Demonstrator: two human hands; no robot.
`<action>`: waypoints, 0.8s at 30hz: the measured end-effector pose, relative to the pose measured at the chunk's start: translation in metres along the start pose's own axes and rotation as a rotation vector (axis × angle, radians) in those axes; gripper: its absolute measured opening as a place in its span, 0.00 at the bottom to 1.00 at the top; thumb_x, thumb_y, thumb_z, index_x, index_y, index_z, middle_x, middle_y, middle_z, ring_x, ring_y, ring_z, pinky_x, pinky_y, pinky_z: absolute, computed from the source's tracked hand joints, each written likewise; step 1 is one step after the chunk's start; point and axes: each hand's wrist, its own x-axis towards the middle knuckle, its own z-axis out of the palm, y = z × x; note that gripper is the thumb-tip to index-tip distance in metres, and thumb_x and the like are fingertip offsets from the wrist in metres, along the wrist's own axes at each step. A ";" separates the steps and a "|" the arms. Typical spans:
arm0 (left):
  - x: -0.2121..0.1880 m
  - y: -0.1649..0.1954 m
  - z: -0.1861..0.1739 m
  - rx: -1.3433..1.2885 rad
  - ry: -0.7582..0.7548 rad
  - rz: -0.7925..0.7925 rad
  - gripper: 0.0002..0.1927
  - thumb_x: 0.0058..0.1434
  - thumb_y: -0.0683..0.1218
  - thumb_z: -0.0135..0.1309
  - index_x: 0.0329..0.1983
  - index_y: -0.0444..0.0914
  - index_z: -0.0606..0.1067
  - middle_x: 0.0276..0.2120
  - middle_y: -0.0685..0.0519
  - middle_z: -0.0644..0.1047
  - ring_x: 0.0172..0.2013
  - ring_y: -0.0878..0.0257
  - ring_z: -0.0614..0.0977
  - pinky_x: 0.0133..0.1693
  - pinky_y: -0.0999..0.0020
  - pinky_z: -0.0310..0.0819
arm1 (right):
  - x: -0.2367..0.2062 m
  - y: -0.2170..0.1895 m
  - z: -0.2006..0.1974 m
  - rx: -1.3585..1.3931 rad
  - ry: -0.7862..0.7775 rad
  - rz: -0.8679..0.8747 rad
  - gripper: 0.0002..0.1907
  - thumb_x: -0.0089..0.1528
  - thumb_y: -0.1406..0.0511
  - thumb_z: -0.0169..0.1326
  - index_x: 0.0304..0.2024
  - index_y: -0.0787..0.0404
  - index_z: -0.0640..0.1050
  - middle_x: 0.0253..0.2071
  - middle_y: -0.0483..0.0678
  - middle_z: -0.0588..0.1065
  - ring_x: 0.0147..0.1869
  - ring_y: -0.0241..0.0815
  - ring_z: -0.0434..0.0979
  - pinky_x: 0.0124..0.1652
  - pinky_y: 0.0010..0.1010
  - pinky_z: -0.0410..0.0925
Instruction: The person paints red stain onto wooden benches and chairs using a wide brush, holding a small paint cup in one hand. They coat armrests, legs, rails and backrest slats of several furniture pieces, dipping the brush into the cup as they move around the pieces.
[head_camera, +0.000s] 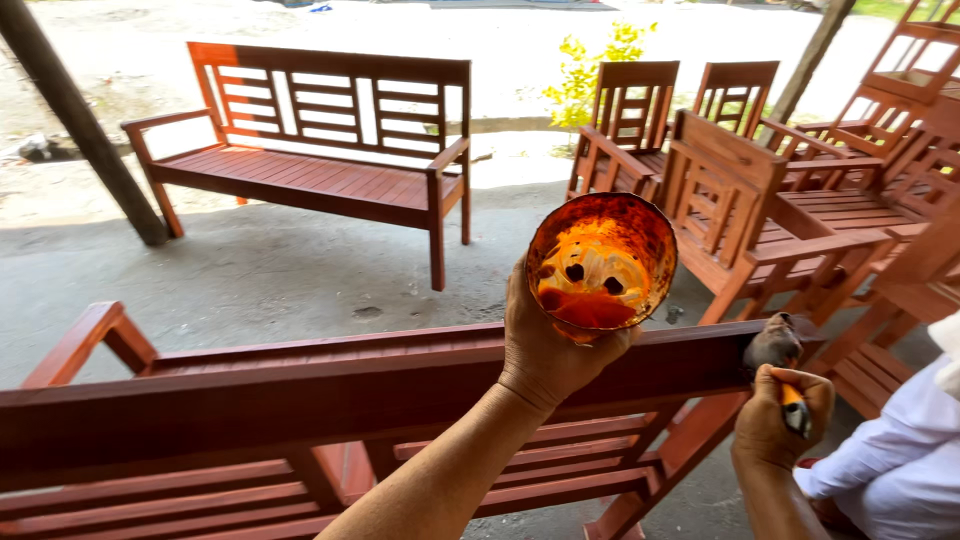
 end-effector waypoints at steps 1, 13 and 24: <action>-0.002 0.001 -0.011 0.029 -0.002 0.000 0.52 0.42 0.56 0.74 0.66 0.35 0.62 0.57 0.44 0.71 0.58 0.51 0.76 0.61 0.56 0.73 | -0.007 -0.006 0.004 0.015 -0.013 0.001 0.10 0.67 0.70 0.63 0.38 0.58 0.73 0.45 0.45 0.71 0.48 0.35 0.73 0.50 0.28 0.69; -0.017 -0.007 -0.200 0.212 0.119 0.004 0.50 0.41 0.54 0.74 0.66 0.38 0.63 0.57 0.46 0.71 0.58 0.50 0.74 0.62 0.54 0.70 | -0.172 -0.130 0.086 -0.291 -0.141 -0.359 0.09 0.63 0.71 0.67 0.35 0.57 0.77 0.38 0.47 0.75 0.48 0.47 0.76 0.51 0.37 0.70; -0.044 -0.011 -0.402 0.408 0.268 -0.014 0.51 0.42 0.55 0.74 0.67 0.38 0.62 0.57 0.46 0.70 0.60 0.50 0.71 0.63 0.53 0.69 | -0.379 -0.318 0.173 0.121 -0.478 -0.290 0.09 0.57 0.73 0.64 0.33 0.59 0.75 0.41 0.49 0.75 0.49 0.44 0.78 0.50 0.34 0.71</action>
